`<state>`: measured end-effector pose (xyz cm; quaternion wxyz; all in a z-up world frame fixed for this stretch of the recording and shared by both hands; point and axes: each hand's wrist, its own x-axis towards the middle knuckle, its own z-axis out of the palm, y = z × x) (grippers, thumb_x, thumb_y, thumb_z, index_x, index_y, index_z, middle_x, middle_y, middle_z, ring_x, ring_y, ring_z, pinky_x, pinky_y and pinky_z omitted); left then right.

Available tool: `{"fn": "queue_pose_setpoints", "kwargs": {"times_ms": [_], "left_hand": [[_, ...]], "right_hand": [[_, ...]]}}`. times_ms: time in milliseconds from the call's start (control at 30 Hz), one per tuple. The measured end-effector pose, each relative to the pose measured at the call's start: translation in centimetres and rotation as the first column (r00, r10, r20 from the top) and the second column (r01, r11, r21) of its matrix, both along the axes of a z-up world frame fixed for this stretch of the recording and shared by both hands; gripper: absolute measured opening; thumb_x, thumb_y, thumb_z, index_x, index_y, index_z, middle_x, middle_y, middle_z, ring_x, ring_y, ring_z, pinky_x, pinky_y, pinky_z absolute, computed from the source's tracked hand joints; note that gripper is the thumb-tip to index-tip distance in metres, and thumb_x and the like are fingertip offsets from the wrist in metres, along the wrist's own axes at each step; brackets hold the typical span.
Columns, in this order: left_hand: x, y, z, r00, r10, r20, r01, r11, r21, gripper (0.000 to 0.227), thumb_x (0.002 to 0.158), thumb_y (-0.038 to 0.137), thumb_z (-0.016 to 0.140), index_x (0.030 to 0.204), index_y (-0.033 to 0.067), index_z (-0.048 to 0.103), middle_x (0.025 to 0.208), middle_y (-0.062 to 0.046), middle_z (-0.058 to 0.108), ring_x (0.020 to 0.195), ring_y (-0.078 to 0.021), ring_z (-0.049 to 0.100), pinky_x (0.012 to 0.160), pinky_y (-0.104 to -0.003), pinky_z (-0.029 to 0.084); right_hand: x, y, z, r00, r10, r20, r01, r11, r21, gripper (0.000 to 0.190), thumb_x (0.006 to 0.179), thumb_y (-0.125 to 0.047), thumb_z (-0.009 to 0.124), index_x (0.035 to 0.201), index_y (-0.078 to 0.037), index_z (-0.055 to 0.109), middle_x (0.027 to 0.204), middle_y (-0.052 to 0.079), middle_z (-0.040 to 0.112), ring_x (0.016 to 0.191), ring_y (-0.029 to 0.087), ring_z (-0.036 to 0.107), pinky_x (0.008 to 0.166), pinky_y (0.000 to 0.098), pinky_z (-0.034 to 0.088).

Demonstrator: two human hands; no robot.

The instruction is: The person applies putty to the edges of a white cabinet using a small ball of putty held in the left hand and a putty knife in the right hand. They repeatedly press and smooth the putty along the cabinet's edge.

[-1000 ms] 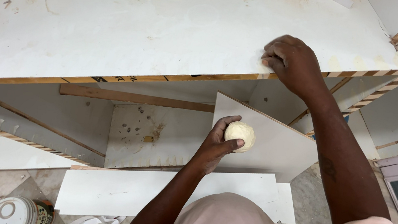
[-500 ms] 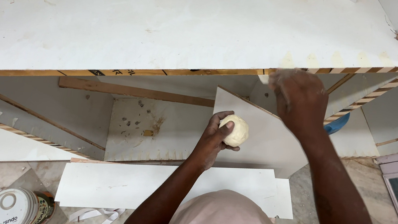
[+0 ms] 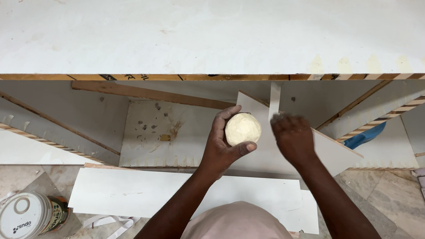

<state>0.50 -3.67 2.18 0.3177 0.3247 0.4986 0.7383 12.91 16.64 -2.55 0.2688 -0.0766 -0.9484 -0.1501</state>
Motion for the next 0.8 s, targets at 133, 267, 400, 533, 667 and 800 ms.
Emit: {"fn": "queue_pose_setpoints", "kwargs": {"times_ms": [133, 267, 400, 533, 667, 800], "left_hand": [[-0.2, -0.3, 0.4, 0.969, 0.030, -0.247, -0.033, 0.999, -0.006, 0.095, 0.082, 0.031, 0.090, 0.156, 0.0036, 0.039, 0.151, -0.014, 0.048, 0.141, -0.0272, 0.054, 0.114, -0.041, 0.054], [-1.2, 0.1, 0.1, 0.967, -0.013, -0.255, -0.025, 0.989, -0.147, 0.098, 0.080, 0.027, 0.088, 0.159, 0.0088, 0.033, 0.157, -0.014, 0.035, 0.144, -0.0276, 0.048, 0.107, -0.043, 0.054], [-1.6, 1.5, -1.0, 0.980, -0.044, -0.192, 0.025, 0.995, -0.097, 0.106, 0.079, 0.021, 0.089, 0.163, 0.0128, 0.025, 0.162, -0.014, 0.024, 0.151, -0.0292, 0.038, 0.113, -0.044, 0.048], [-1.5, 2.7, -1.9, 0.984, -0.111, -0.142, 0.095, 0.989, -0.113, 0.114, 0.075, 0.020, 0.092, 0.164, 0.0156, 0.021, 0.163, -0.012, 0.019, 0.152, -0.0294, 0.036, 0.114, -0.046, 0.045], [-1.0, 3.1, -1.9, 0.977, -0.205, -0.056, 0.200, 0.976, -0.089, 0.121, 0.070, 0.019, 0.093, 0.165, 0.0160, 0.018, 0.162, -0.015, 0.024, 0.152, -0.0312, 0.036, 0.117, -0.047, 0.041], [-1.2, 3.0, -1.5, 0.963, -0.266, 0.034, 0.268, 0.961, -0.071, 0.125, 0.069, 0.023, 0.093, 0.166, 0.0149, 0.015, 0.164, -0.014, 0.025, 0.153, -0.0325, 0.034, 0.118, -0.046, 0.039]], "right_hand": [[0.4, -1.0, -4.6, 0.963, -0.104, 0.247, 0.240, 0.742, -0.625, 0.014, 0.090, -0.014, 0.071, 0.102, -0.009, 0.076, 0.105, 0.009, 0.077, 0.093, 0.025, 0.072, 0.082, 0.0398, 0.057], [2.3, -1.7, -2.8, 0.949, -0.309, -0.065, -0.143, -0.238, -0.961, 0.015, 0.098, -0.017, 0.068, 0.106, -0.004, 0.071, 0.102, 0.013, 0.075, 0.097, 0.022, 0.074, 0.086, 0.0371, 0.058], [6.1, -2.0, 1.2, 0.821, -0.345, -0.455, -0.562, -0.630, -0.536, 0.018, 0.102, -0.015, 0.071, 0.113, -0.002, 0.066, 0.104, 0.016, 0.073, 0.097, 0.026, 0.072, 0.083, 0.0368, 0.057], [6.7, -4.1, 3.8, 0.792, -0.264, -0.550, -0.535, -0.734, -0.419, 0.022, 0.099, -0.014, 0.071, 0.114, 0.002, 0.067, 0.099, 0.020, 0.074, 0.091, 0.026, 0.072, 0.079, 0.0375, 0.059], [4.4, -5.9, 4.5, 0.784, -0.273, -0.557, -0.508, -0.798, -0.324, 0.016, 0.102, -0.011, 0.069, 0.111, 0.001, 0.066, 0.099, 0.018, 0.073, 0.092, 0.025, 0.072, 0.079, 0.0356, 0.059], [3.5, -6.0, 4.8, 0.777, -0.324, -0.540, -0.530, -0.800, -0.281, 0.011, 0.103, -0.010, 0.068, 0.110, -0.001, 0.066, 0.096, 0.014, 0.072, 0.092, 0.023, 0.072, 0.077, 0.0341, 0.058]]}}
